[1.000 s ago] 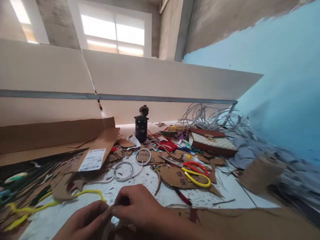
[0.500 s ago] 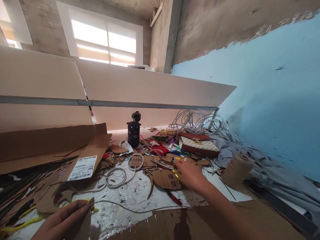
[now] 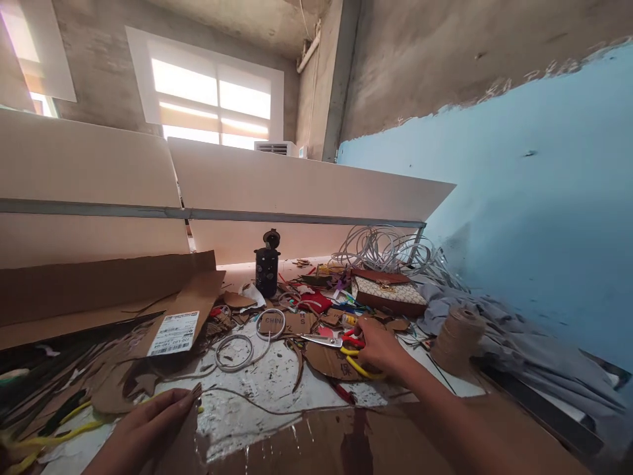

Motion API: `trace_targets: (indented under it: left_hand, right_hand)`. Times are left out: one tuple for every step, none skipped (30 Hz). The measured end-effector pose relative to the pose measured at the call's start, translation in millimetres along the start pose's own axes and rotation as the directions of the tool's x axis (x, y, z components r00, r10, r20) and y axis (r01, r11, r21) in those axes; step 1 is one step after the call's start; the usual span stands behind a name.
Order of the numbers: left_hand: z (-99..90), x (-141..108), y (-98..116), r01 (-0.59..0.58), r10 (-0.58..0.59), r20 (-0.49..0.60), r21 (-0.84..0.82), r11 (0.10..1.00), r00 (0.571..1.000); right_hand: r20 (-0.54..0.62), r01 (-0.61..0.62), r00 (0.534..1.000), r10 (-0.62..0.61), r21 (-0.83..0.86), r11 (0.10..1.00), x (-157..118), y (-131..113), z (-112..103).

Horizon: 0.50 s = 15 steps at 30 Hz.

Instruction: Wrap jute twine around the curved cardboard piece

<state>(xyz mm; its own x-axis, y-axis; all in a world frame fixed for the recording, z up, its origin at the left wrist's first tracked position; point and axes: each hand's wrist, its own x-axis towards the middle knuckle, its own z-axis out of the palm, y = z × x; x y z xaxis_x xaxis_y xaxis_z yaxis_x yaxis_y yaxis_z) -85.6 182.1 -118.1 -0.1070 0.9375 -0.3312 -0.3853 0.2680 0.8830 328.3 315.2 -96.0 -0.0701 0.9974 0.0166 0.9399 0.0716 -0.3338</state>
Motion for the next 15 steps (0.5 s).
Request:
trace_targets:
  left_hand:
    - [1.0, -1, 1, -0.006, 0.006, 0.012, -0.012, 1.0, 1.0]
    - [2.0, -3, 1, -0.006, 0.006, 0.026, -0.024, 1.0, 1.0]
    - [2.8, -4, 2, -0.003, 0.005, 0.038, -0.032, 0.999, 0.999]
    - [3.5, -5, 3, 0.0, 0.002, 0.047, -0.034, 0.999, 0.999]
    - [4.1, -6, 4, -0.002, 0.004, 0.051, -0.028, 1.0, 0.999]
    - [4.6, -7, 6, -0.012, 0.013, 0.051, -0.016, 1.0, 0.999]
    - [4.8, -8, 7, -0.029, 0.029, 0.047, 0.001, 1.0, 0.998]
    - [4.9, -8, 8, -0.051, 0.05, 0.047, 0.017, 0.999, 0.998]
    - [4.7, -9, 10, -0.077, 0.075, 0.051, 0.027, 0.997, 0.996]
    - [4.3, -8, 10, -0.099, 0.097, 0.061, 0.033, 0.994, 0.993]
    - [3.6, -8, 10, -0.116, 0.113, 0.077, 0.034, 0.993, 0.991]
    - [2.6, -7, 10, -0.128, 0.125, 0.092, 0.029, 0.991, 0.988]
    - [1.5, -5, 9, -0.134, 0.131, 0.094, 0.024, 0.991, 0.987]
    - [0.3, -3, 7, -0.138, 0.136, 0.093, 0.02, 0.99, 0.986]
    - [-0.9, -1, 5, -0.141, 0.139, 0.09, 0.014, 0.99, 0.986]
  right_hand:
    - [-0.009, 0.016, 1.0, -0.016, 0.002, 1.0, -2, -1, -2]
    - [-0.013, 0.034, 0.999, -0.034, 0.006, 0.999, -4, -3, -4]
    - [-0.014, 0.051, 0.999, -0.051, 0.011, 0.999, -5, -4, -7]
    - [-0.012, 0.064, 0.998, -0.064, 0.014, 0.998, -6, -4, -10]
    - [-0.012, 0.071, 0.997, -0.071, 0.015, 0.997, -8, -4, -13]
    - [-0.016, 0.073, 0.997, -0.073, 0.013, 0.997, -9, -4, -16]
    - [-0.022, 0.072, 0.997, -0.072, 0.007, 0.997, -11, -3, -19]
    - [-0.025, 0.078, 0.997, -0.078, 0.013, 0.997, -12, -1, -21]
    - [-0.028, 0.087, 0.996, -0.086, 0.027, 0.996, -14, 1, -23]
    - [-0.022, 0.113, 0.994, -0.111, 0.06, 0.992, -17, 3, -23]
    - [-0.014, 0.159, 0.987, -0.159, 0.16, 0.974, -21, 4, -23]
    - [-0.025, 0.154, 0.988, -0.152, 0.246, 0.957, -25, 4, -22]
    - [-0.017, 0.138, 0.99, -0.139, 0.284, 0.949, -31, 3, -20]
    - [-0.011, 0.125, 0.992, -0.128, 0.304, 0.944, -39, -1, -17]
    - [-0.002, 0.126, 0.991, -0.132, 0.321, 0.939, -48, -6, -14]
